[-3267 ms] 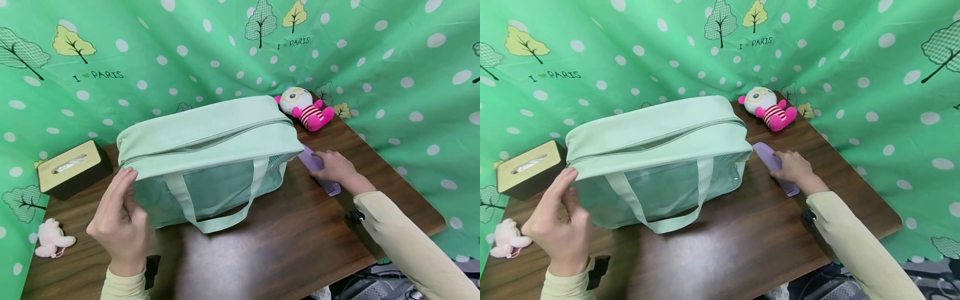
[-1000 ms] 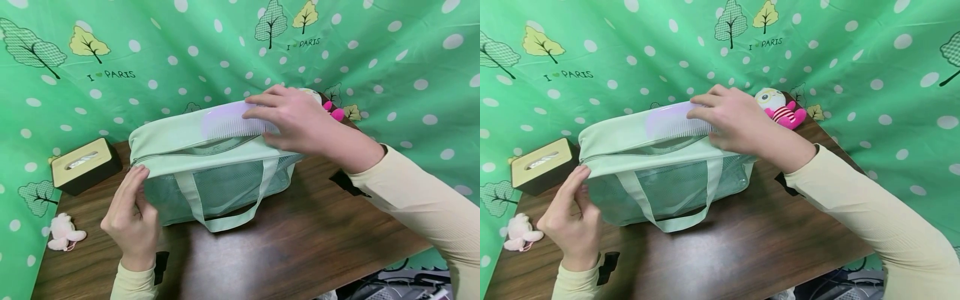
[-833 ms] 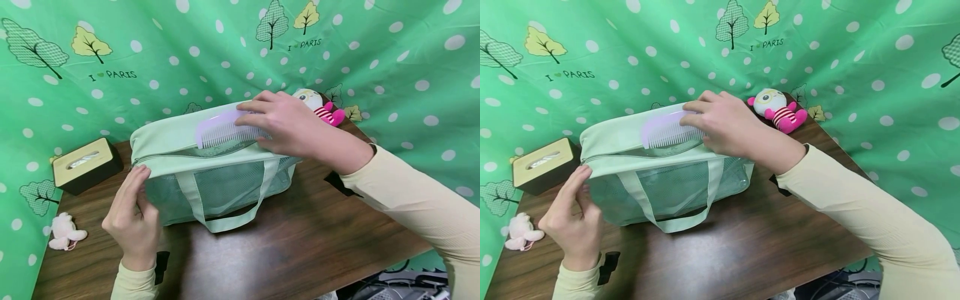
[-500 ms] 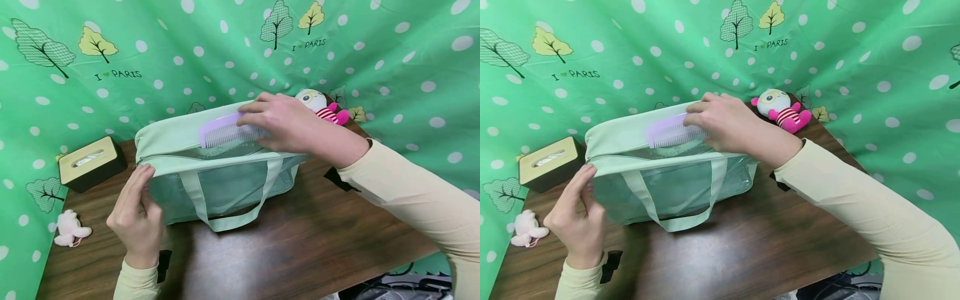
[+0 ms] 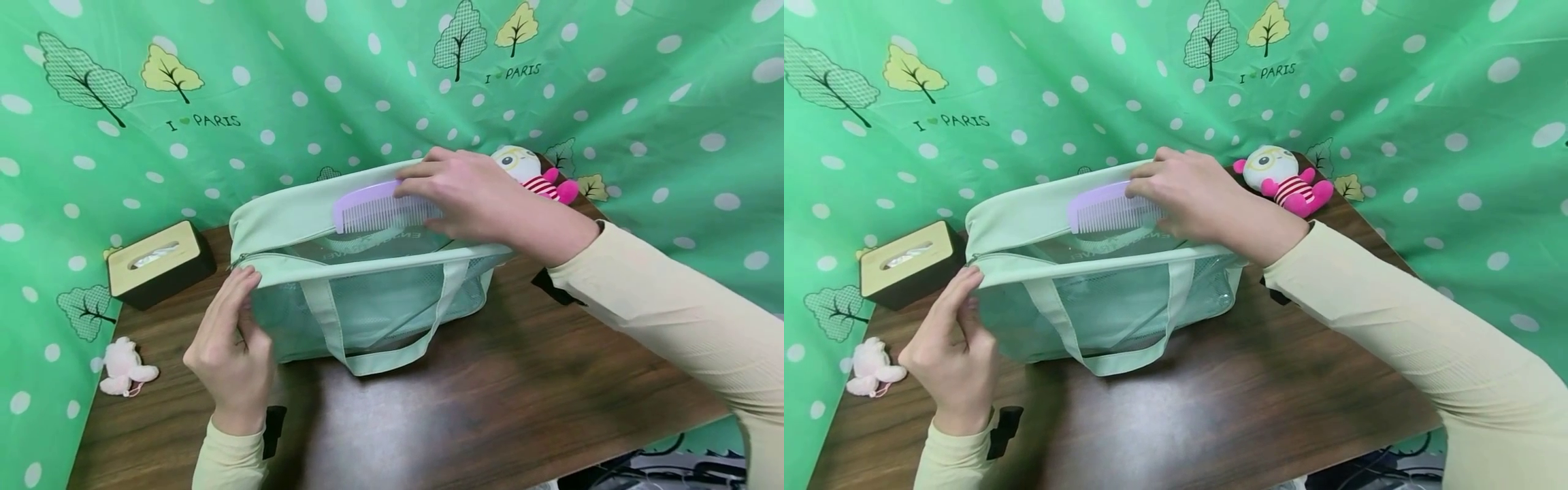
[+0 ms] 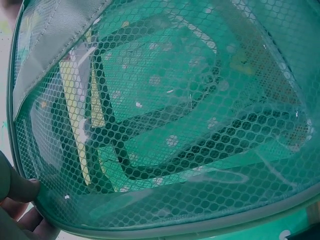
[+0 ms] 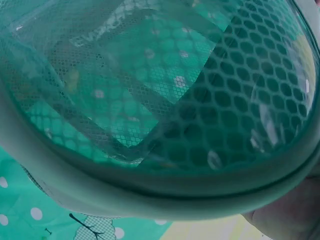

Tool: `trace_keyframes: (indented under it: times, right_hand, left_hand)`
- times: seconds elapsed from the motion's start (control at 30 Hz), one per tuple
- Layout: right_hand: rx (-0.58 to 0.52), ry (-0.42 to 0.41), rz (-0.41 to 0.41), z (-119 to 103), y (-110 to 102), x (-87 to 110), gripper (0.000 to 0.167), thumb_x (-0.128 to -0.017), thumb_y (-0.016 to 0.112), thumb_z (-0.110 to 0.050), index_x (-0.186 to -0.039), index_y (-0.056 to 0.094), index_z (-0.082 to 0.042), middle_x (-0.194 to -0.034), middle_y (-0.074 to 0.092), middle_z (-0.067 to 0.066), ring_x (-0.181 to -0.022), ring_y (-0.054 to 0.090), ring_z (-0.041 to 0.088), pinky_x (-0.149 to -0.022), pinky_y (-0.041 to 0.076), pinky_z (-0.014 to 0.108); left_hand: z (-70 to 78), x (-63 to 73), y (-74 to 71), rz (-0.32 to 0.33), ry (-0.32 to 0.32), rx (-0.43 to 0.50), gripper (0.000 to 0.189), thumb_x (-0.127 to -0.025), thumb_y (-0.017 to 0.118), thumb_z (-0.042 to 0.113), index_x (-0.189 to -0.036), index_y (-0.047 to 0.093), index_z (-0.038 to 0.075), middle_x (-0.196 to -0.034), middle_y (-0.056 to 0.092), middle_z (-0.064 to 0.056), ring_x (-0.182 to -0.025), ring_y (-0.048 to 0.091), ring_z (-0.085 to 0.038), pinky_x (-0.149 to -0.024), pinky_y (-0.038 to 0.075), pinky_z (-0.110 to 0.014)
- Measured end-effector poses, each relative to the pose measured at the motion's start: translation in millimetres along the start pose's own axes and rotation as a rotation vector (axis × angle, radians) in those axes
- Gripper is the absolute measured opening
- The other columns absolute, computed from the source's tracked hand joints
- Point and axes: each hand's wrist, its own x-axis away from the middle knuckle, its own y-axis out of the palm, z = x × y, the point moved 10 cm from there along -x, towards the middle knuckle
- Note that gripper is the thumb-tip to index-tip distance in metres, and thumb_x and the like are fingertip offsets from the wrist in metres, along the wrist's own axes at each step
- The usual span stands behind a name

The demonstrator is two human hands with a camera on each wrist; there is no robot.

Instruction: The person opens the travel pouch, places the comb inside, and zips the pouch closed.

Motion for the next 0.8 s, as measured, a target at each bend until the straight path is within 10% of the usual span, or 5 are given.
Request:
trace_keyframes:
  times: [0.57,0.8]
  right_hand:
    - [-0.011,-0.042,0.105,-1,-6,-1.7,0.032,-0.082,0.085,-0.011,-0.112,0.076,-0.007,-0.109,0.073,0.011,-0.1,0.064,0.031,-0.07,0.059,0.048]
    - [-0.035,0.0,-0.02,10,-5,-6.9,0.027,-0.087,0.079,-0.013,-0.113,0.075,-0.007,-0.117,0.072,0.015,-0.115,0.066,0.037,-0.081,0.058,0.06]
  left_hand:
    - [-0.1,-2.1,0.3,-0.016,0.006,0.003,0.021,-0.092,0.063,-0.016,-0.097,0.079,-0.003,-0.101,0.079,-0.017,-0.101,0.076,-0.031,-0.101,0.053,-0.024]
    - [1.0,-2.8,0.3,-0.023,0.013,0.008,0.022,-0.092,0.063,-0.017,-0.098,0.079,-0.003,-0.101,0.079,-0.017,-0.101,0.076,-0.032,-0.101,0.053,-0.025]
